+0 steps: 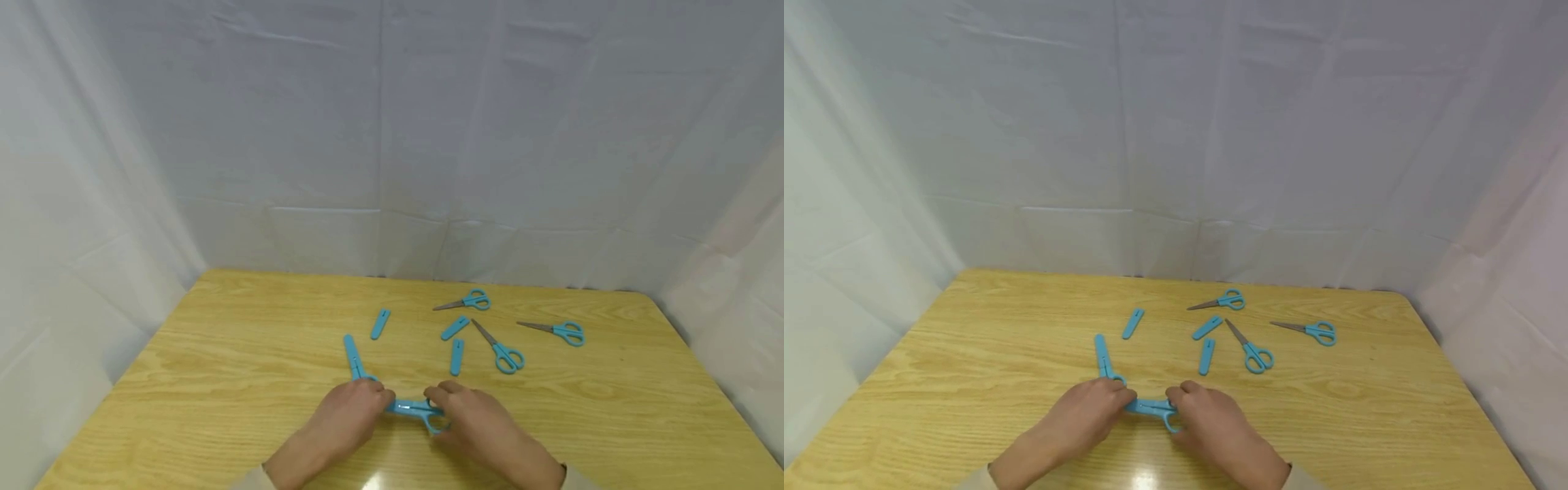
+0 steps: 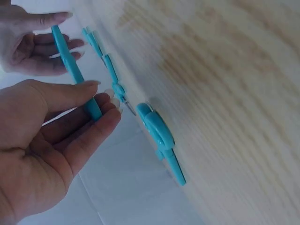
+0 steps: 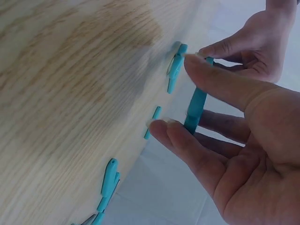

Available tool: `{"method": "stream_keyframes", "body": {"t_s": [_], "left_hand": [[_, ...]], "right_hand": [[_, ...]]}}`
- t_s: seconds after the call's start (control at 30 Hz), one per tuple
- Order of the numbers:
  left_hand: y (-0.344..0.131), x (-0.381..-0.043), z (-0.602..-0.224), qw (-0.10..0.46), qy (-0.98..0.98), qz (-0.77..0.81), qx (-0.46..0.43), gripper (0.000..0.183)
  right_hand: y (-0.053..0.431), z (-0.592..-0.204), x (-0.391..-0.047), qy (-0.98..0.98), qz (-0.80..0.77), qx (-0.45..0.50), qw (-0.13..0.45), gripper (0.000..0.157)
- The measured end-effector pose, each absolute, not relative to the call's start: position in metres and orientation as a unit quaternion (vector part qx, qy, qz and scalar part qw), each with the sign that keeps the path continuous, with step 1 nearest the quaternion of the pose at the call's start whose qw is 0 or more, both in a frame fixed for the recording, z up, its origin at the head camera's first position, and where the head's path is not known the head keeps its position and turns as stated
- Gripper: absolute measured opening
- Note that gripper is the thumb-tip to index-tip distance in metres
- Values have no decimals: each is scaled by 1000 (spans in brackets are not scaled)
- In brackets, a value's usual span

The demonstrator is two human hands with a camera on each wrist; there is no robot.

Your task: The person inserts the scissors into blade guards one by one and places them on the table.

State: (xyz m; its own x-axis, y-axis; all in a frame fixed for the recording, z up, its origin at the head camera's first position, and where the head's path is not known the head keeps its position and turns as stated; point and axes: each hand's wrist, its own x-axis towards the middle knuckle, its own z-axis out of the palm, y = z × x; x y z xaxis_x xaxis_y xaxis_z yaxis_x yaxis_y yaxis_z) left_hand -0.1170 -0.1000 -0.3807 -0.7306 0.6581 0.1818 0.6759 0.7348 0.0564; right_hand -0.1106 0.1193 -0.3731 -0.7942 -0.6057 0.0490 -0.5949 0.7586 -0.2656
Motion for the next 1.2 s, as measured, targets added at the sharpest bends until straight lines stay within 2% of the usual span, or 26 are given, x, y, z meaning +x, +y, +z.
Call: {"method": "stream_keyframes", "body": {"t_s": [0.17,0.57,0.9,1.2], "left_hand": [[-107,-118,-378,75,-927,-66,-363,20],[-127,-119,-378,113,-917,-96,-370,16],[-154,-126,-383,126,-919,-123,-352,23],[-181,-124,-378,147,-938,-90,-301,44]], "right_hand": [[117,-372,-110,938,-128,-319,34,54],[103,-373,-113,920,-138,-367,-22,49],[72,-374,-121,919,-134,-370,-31,51],[45,-378,-130,921,-144,-361,-23,54]]}}
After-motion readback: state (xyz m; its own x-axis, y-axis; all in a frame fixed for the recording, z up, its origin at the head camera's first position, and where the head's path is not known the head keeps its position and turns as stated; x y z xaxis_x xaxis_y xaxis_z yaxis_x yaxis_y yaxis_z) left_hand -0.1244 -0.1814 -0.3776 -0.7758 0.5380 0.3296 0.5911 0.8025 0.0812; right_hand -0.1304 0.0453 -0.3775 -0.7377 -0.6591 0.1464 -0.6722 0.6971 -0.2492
